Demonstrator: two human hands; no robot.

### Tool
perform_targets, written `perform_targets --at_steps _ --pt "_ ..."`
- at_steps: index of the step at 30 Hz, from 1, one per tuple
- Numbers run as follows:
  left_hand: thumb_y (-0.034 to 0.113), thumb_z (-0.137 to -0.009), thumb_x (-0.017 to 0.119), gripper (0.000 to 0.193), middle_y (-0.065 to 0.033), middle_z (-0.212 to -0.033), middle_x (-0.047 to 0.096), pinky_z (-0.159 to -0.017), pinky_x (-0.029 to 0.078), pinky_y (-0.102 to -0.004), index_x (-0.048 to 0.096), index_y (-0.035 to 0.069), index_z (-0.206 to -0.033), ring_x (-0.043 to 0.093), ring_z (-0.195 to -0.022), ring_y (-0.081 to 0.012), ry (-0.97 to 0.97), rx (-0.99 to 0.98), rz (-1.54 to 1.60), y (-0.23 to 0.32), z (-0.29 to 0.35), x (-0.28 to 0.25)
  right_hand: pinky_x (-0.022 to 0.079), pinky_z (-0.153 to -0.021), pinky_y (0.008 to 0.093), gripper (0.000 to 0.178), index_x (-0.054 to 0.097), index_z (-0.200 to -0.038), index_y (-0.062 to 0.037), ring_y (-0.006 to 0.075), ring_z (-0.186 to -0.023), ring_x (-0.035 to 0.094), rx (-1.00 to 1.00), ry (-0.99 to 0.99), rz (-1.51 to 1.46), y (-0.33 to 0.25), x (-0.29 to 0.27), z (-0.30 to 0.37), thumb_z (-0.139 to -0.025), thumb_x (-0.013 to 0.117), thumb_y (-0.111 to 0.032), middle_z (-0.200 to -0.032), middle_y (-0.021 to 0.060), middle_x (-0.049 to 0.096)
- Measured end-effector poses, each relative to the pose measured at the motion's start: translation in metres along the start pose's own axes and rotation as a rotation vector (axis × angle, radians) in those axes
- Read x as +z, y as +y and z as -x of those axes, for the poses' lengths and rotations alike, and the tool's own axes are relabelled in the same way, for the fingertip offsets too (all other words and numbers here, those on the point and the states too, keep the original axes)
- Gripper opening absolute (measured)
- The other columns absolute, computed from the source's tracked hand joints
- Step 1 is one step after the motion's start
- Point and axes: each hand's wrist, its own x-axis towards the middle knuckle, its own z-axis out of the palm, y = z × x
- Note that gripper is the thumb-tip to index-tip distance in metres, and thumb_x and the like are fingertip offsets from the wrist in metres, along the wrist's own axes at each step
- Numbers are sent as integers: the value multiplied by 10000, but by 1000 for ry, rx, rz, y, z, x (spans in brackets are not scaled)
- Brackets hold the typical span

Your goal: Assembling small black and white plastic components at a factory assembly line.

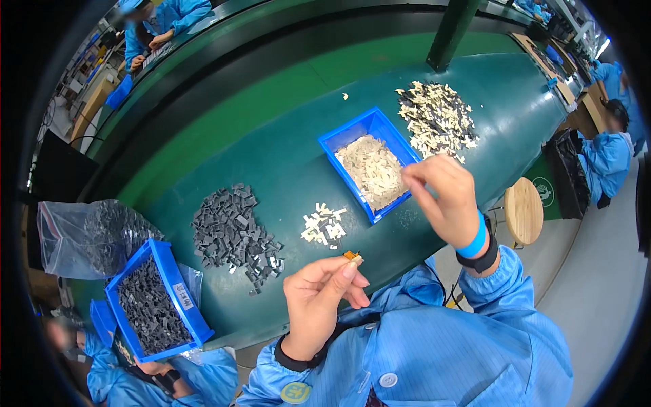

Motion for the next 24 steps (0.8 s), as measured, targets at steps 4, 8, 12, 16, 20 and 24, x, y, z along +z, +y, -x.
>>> perform_targets --at_steps 4,8,12,16,20,24 --pt "94 -878 532 175 -143 -725 617 -448 460 -244 587 -69 -902 589 -511 -173 17 7 51 1 -1 3 464 -648 296 116 628 -857 7 218 -733 582 93 -177 -746 -43 5 13 -748 647 -29 -809 104 584" --pt "97 -880 529 177 -147 -738 622 -450 461 -241 593 -66 -902 589 -513 -172 -3 31 53 -2 -2 2 460 -630 274 141 624 -893 22 190 -728 571 191 -158 -963 -60 17 24 -757 642 -10 -828 101 564" --pt "99 -876 539 175 -147 -740 628 -453 464 -238 599 -63 -905 594 -511 -175 17 44 30 -2 2 1 458 -614 276 133 620 -894 22 183 -722 566 165 -157 -967 -62 17 23 -765 634 -8 -827 96 558" --pt "46 -836 575 165 -169 -919 616 -542 503 -245 601 -66 -955 621 -675 -173 82 238 -162 -3 1 0 451 -597 284 113 609 -876 17 189 -701 558 154 -210 -976 -61 15 18 -766 622 -3 -807 97 550" --pt "-52 -786 607 229 -161 -1084 549 -692 501 -240 598 -73 -1014 591 -842 -158 48 378 -210 -5 2 -9 446 -586 293 106 591 -860 14 212 -683 555 94 -226 -916 -61 14 16 -758 617 2 -789 105 540" --pt "-68 -783 601 197 -154 -1048 559 -717 488 -236 610 -75 -980 580 -856 -155 43 409 -201 -3 3 -4 446 -580 306 107 589 -850 8 231 -677 557 102 -218 -889 -62 17 17 -749 620 4 -775 106 540"
